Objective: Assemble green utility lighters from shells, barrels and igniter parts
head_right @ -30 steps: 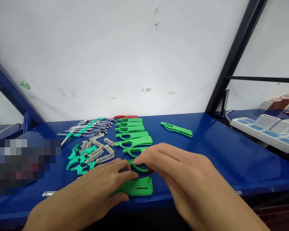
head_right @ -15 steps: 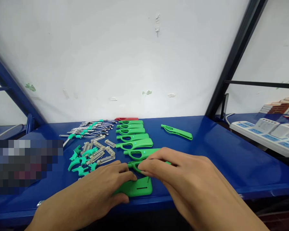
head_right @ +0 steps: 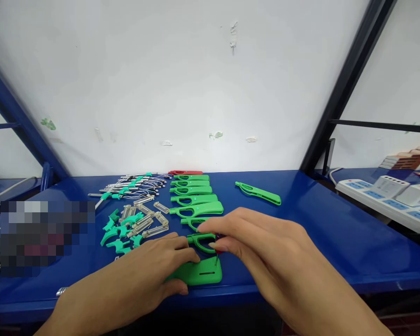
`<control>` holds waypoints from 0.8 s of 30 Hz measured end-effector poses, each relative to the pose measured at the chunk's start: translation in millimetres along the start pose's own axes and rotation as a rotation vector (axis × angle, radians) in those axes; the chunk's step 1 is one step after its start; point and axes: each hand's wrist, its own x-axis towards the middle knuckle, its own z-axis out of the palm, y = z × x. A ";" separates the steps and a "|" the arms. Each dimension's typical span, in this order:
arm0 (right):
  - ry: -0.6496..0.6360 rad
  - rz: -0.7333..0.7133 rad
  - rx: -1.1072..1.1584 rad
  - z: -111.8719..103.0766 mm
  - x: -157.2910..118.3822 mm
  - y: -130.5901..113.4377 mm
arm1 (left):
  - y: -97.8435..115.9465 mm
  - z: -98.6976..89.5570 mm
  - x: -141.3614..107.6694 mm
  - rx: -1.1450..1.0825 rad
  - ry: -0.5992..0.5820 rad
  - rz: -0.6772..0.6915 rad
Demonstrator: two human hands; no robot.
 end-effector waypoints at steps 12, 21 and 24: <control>0.228 -0.057 -0.100 9.3 16.2 1.0 | 1.1 -1.1 -0.2 0.041 -0.021 -0.006; 0.136 -0.032 -0.080 5.7 1.8 15.2 | -0.2 -0.6 0.1 0.032 -0.033 -0.011; 0.085 0.009 -0.030 1.9 -3.0 12.2 | 0.5 -1.7 -0.6 0.025 -0.031 -0.014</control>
